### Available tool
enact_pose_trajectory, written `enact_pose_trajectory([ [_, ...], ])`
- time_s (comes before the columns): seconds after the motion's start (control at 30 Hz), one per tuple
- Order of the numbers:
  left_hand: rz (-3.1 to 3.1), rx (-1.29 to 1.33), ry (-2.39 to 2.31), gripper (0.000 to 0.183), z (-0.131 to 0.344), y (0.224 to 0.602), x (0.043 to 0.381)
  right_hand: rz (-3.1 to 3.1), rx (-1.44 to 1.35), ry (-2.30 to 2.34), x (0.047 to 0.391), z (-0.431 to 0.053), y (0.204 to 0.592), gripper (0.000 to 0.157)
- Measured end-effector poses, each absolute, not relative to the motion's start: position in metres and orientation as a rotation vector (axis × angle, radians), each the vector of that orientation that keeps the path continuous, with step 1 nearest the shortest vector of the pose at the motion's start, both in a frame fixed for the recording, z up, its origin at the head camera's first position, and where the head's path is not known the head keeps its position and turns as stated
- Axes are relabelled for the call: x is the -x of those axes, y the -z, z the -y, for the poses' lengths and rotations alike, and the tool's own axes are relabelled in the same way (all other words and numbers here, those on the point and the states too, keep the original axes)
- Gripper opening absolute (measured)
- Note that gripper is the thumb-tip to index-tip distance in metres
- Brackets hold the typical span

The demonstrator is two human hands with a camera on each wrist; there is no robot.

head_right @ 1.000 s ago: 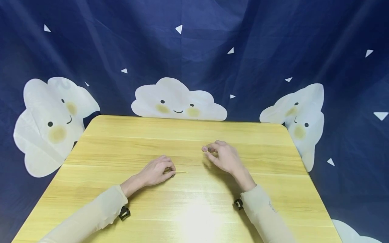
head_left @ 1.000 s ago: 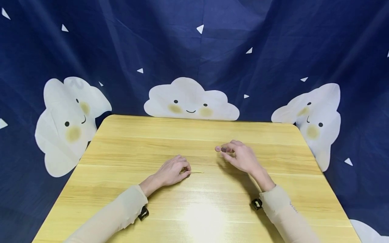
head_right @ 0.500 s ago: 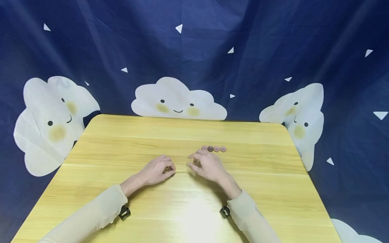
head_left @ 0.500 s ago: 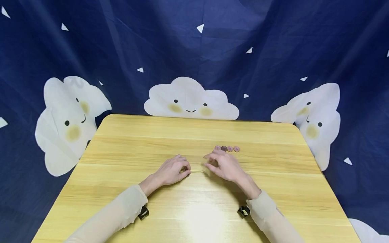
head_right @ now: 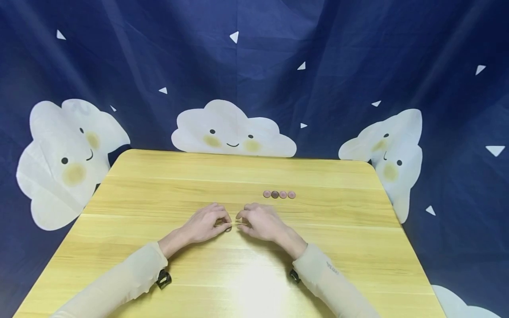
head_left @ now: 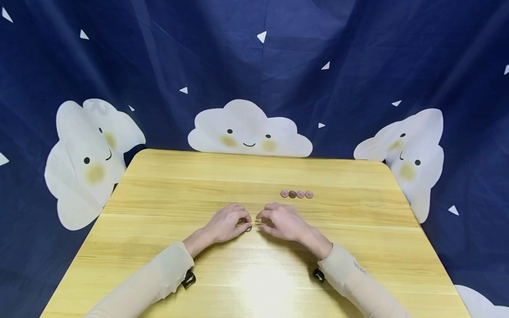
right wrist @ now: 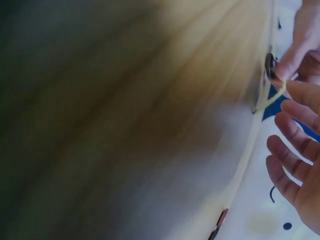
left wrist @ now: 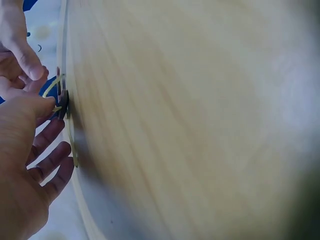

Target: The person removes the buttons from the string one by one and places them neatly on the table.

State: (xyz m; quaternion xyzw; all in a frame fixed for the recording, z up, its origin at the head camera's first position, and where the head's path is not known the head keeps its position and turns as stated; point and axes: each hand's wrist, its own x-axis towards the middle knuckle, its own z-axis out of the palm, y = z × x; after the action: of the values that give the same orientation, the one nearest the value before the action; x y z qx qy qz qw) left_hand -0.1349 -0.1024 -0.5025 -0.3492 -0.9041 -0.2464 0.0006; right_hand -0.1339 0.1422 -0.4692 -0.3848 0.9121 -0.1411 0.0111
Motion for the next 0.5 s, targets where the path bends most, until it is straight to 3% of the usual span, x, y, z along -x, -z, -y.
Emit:
enact_pose_trajectory([
  [0.5, 2.832, 1.056, 0.825, 0.005, 0.1006, 0.5008, 0.1331, -2.769, 1.269, 0.441, 0.1371, -0.1368, 0.4704, 0.01],
])
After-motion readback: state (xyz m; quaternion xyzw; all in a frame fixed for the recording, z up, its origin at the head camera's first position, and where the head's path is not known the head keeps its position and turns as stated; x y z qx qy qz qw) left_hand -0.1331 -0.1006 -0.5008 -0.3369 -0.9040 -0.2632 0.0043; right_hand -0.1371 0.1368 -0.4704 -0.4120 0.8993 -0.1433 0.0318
